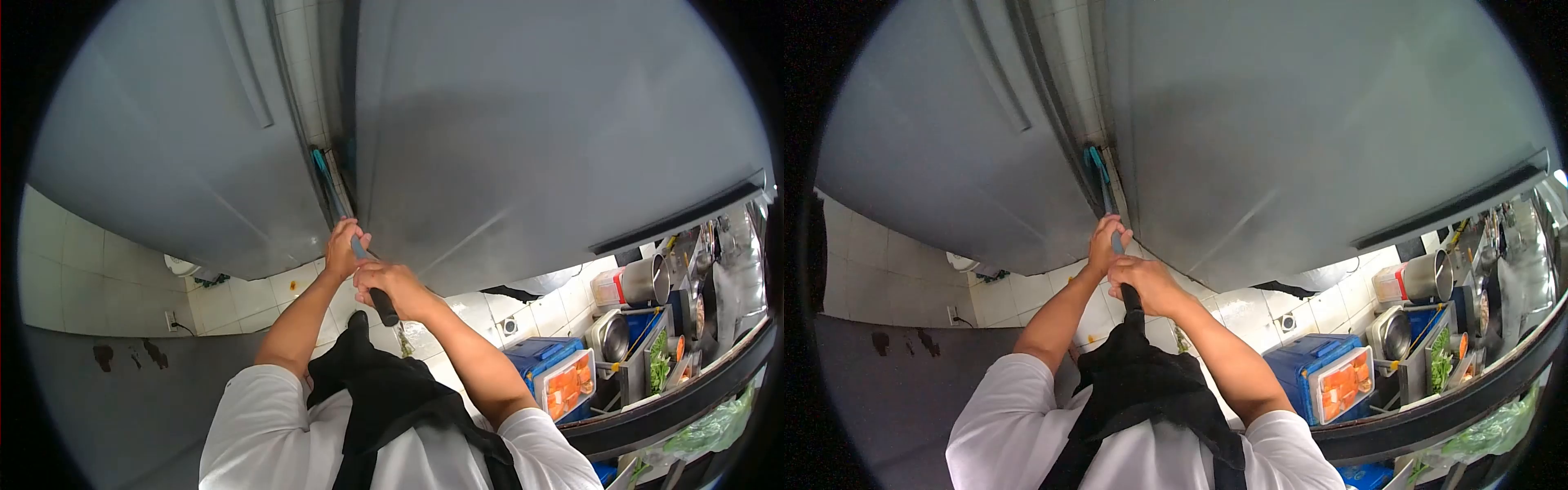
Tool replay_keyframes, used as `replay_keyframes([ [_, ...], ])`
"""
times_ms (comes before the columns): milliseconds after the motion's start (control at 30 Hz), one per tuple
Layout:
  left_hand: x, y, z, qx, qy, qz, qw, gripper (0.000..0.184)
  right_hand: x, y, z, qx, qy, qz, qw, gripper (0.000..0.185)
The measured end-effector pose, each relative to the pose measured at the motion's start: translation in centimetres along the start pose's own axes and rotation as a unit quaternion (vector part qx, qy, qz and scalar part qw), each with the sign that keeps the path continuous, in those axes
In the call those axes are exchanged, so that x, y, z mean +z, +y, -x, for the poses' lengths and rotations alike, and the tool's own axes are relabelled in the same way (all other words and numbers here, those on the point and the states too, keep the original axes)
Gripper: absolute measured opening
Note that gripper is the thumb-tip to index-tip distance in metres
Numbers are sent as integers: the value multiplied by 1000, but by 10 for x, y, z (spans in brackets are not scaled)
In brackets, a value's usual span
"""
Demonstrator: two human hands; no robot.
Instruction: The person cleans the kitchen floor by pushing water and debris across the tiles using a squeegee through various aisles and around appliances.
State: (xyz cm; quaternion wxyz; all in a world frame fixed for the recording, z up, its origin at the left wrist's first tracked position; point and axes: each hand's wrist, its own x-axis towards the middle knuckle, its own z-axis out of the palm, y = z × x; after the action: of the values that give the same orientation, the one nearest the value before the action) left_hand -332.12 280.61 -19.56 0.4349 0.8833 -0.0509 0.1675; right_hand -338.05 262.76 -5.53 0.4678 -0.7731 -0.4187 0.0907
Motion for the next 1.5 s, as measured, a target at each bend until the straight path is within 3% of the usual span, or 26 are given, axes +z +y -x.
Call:
replay_keyframes([
  [67,-3,9,14,32,5,14,999,23,-10,-30,16,4,-2,5,1000,18],
  [133,-10,19,27,56,-75,14,996,24,-11,-50,37,5,6,-5,1000,18],
  [267,-10,48,49,62,-113,26,991,23,-24,-88,75,3,-2,-40,999,16],
  [333,-14,69,58,64,-184,11,981,22,-36,-110,94,18,-5,-52,998,16],
  [367,-10,75,65,61,-185,10,981,22,-44,-120,102,30,-7,-57,998,16],
  [433,-3,87,75,153,-169,54,972,24,-55,-142,120,49,-5,-53,997,15],
  [567,8,125,100,164,-182,81,966,27,-75,-165,153,60,-20,-71,995,16],
  [667,12,153,115,174,-168,94,966,31,-85,-189,170,98,25,-87,991,17],
  [867,6,197,113,198,-142,136,960,31,-101,-208,190,78,100,-109,986,22],
  [1067,-7,194,69,240,-183,108,947,32,-97,-204,181,57,162,-129,977,24],
  [1233,7,139,34,237,-166,77,954,29,-65,-139,154,34,174,-97,979,15],
  [1333,25,93,42,169,-202,45,964,28,-38,-105,151,66,155,-91,981,12],
  [1500,32,105,84,144,-210,59,965,24,-35,-124,173,81,151,-115,979,16],
])
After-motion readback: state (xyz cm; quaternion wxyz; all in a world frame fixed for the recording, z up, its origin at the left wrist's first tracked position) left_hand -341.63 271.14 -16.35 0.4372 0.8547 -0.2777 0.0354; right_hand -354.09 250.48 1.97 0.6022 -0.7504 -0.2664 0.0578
